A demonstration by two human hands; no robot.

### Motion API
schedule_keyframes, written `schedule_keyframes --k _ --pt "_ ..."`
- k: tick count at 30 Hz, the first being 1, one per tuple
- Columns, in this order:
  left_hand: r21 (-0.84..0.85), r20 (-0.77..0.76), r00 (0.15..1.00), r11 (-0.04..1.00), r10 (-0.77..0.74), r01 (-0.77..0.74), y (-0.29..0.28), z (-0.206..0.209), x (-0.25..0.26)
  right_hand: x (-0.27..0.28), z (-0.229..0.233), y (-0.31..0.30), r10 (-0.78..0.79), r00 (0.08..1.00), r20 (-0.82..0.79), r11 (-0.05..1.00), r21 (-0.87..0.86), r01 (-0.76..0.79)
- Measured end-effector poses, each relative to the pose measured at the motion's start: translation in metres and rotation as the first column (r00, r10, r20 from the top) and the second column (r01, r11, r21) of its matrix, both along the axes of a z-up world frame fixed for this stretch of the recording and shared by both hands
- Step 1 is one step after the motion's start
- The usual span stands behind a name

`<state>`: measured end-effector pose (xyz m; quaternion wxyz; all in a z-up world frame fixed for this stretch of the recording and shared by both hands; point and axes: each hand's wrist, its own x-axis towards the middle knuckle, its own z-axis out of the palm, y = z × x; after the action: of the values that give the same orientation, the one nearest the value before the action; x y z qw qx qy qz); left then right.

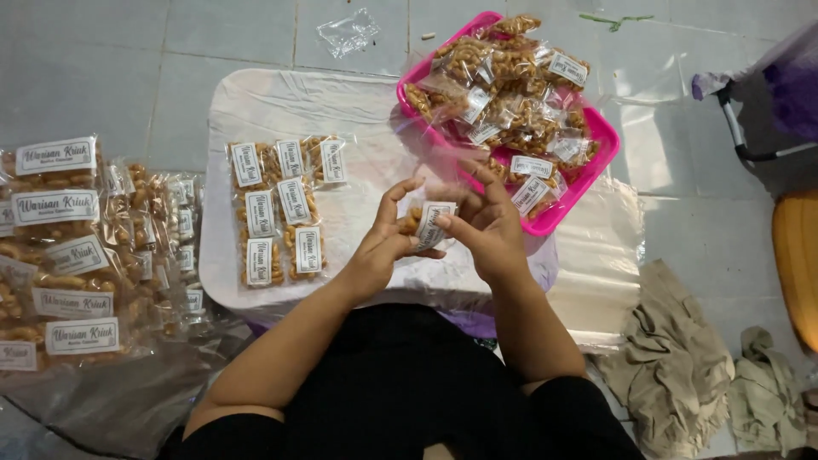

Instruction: The person is arranging small bags of snacks on a tray and applying labels to each bag.

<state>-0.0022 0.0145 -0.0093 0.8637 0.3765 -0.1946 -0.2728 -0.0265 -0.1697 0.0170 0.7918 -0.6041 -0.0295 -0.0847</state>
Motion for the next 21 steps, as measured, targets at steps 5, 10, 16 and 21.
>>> schedule_keyframes --k 5,10,16,21 --pt "0.326 0.174 0.978 0.931 0.113 -0.165 0.003 0.007 0.0 -0.004 0.023 0.006 -0.104 0.994 -0.03 0.99 -0.1 0.101" --pt "0.386 0.198 0.933 0.851 0.301 -0.356 -0.005 0.0 -0.001 -0.003 0.0 -0.003 -0.13 0.991 0.017 0.985 -0.109 0.131" --pt "0.379 0.194 0.932 0.853 0.307 -0.359 -0.003 0.0 0.0 -0.01 0.008 -0.001 0.017 0.998 -0.062 0.999 -0.027 -0.019" --pt "0.403 0.199 0.936 0.846 0.291 -0.349 -0.001 0.002 -0.002 -0.012 0.005 -0.011 0.045 0.997 -0.066 0.998 -0.036 -0.047"
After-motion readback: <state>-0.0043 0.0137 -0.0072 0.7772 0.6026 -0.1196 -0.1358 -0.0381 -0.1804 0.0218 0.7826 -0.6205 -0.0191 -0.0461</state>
